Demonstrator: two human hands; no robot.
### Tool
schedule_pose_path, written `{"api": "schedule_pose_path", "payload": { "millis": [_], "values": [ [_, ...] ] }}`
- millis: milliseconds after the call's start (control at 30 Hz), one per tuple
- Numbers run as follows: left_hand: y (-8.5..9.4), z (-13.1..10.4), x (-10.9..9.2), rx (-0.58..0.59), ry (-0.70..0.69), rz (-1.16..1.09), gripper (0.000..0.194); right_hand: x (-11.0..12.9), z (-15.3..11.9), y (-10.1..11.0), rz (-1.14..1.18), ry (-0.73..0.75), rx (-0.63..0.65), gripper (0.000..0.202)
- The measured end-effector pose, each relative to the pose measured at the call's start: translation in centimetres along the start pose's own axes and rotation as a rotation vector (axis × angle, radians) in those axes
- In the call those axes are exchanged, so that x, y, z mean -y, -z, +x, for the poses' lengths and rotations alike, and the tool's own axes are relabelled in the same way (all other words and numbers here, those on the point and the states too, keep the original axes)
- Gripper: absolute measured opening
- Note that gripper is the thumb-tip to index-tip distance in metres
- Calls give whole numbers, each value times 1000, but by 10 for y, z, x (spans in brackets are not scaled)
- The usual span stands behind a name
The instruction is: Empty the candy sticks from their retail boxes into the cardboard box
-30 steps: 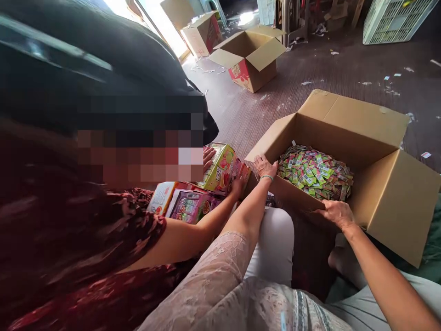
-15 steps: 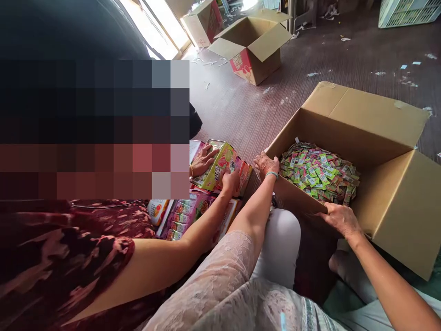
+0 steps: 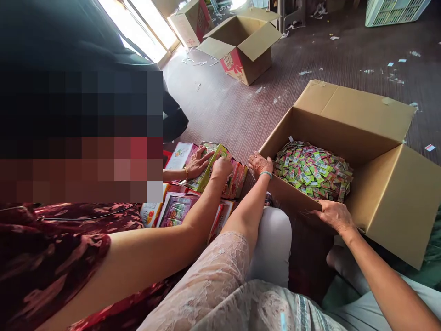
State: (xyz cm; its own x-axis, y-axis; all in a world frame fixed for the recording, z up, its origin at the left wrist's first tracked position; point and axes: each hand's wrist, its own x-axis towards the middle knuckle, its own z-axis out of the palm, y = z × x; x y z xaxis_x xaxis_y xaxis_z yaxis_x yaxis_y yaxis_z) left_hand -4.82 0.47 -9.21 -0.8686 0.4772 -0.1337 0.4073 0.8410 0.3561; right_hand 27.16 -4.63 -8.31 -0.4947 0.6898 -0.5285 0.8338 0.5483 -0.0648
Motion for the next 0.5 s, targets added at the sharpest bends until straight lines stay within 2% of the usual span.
{"api": "schedule_pose_path", "payload": {
  "millis": [67, 133, 500],
  "values": [
    [-13, -10, -12, -18, -11, 9, 53, 0, 0, 1, 4, 0, 2, 34],
    [-19, -13, -16, -32, -16, 17, 52, 1, 0, 2, 7, -3, 8, 35],
    [-15, -11, -13, -47, -31, 43, 53, 0, 0, 3, 29, 20, -23, 38]
  ]
}}
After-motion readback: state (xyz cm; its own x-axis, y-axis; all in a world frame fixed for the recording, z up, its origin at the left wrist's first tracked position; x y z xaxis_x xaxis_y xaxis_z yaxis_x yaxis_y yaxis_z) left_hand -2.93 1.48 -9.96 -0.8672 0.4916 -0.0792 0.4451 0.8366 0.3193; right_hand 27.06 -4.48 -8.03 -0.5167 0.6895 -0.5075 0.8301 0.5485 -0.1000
